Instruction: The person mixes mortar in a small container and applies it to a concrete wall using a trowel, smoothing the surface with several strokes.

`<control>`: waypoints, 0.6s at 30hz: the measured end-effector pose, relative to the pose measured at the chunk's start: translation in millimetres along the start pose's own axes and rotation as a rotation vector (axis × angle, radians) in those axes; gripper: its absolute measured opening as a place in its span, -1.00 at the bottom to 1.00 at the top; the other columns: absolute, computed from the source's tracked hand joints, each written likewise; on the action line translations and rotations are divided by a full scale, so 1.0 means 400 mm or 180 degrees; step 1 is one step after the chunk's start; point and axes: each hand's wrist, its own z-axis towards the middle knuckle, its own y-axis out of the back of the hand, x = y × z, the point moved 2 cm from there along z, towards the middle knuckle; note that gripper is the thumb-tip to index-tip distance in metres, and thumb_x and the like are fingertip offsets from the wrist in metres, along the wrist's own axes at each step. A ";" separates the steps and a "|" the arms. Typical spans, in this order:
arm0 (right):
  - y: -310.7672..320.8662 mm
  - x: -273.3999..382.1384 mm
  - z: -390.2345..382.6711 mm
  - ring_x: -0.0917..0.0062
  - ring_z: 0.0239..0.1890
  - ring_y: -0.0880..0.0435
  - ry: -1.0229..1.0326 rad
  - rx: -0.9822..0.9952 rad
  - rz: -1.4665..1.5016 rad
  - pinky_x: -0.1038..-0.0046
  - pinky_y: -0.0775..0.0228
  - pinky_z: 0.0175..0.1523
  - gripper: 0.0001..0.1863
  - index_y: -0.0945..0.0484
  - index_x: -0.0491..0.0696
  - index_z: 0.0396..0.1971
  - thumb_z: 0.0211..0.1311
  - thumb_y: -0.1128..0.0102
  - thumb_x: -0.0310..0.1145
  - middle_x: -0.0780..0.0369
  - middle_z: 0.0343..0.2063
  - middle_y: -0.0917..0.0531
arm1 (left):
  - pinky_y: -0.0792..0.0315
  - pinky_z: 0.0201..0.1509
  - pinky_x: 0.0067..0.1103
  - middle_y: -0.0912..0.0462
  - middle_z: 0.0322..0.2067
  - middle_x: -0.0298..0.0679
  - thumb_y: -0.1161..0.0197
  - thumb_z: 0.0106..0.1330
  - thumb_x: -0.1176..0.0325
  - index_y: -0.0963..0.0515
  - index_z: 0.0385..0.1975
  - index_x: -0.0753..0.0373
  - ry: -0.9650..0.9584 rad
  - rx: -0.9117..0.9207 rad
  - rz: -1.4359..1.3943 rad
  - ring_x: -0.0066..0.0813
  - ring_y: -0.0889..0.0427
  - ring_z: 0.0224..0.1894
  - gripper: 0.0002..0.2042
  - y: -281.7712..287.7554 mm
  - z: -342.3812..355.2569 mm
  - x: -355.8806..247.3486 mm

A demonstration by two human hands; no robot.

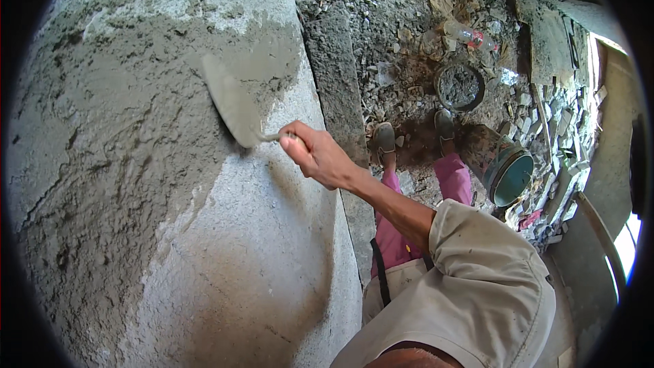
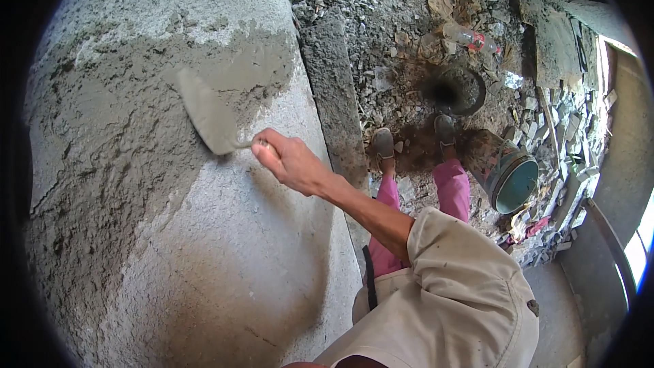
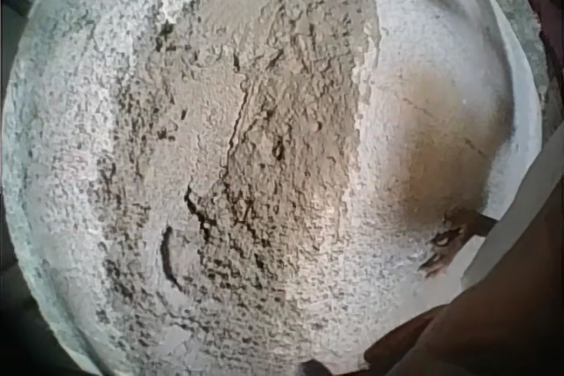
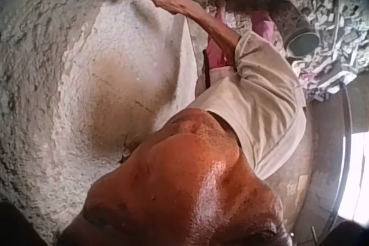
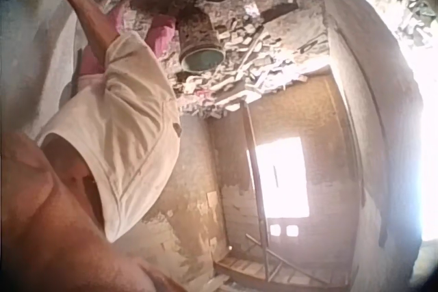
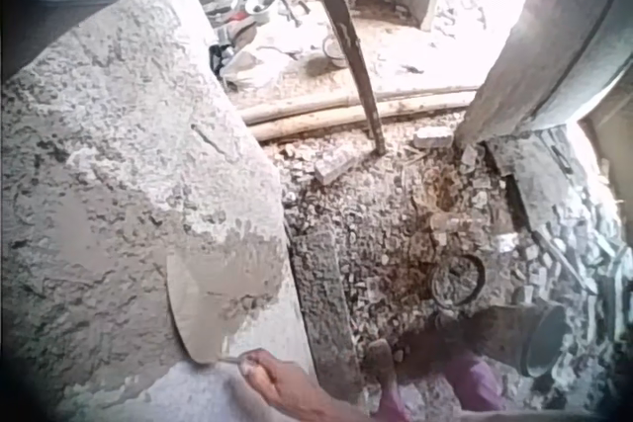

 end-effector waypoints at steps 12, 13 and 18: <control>0.191 -0.507 0.338 0.45 -0.61 -0.53 -0.0287 -0.1122 -0.0741 0.30 -0.40 -0.47 -0.51 -0.47 -0.16 -0.08 0.46 0.15 0.02 0.14 -0.63 -0.53 | 0.10 0.30 0.26 0.03 0.40 0.17 0.16 0.47 -0.13 -0.20 0.32 0.10 -0.1611 0.0056 0.1176 0.32 0.07 0.42 -0.44 0.025 0.050 -0.051; 0.187 -0.520 0.355 0.48 -0.62 -0.52 -0.0585 -0.0989 -0.0371 0.32 -0.40 -0.48 -0.52 -0.46 -0.17 -0.09 0.45 0.15 0.01 0.18 -0.63 -0.50 | 0.10 0.30 0.26 0.03 0.40 0.17 0.16 0.47 -0.13 -0.20 0.32 0.10 -0.1648 0.0070 0.1219 0.32 0.07 0.42 -0.44 0.028 0.038 -0.055; 0.220 -0.493 0.383 0.56 -0.63 -0.48 -0.1184 -0.0463 0.0605 0.43 -0.39 -0.55 -0.57 -0.43 -0.15 -0.14 0.45 0.19 -0.04 0.27 -0.61 -0.44 | 0.05 0.28 0.28 0.06 0.40 0.21 0.21 0.51 -0.05 -0.12 0.34 0.18 -0.0938 0.0054 0.1121 0.40 -0.01 0.37 -0.45 0.034 0.033 -0.058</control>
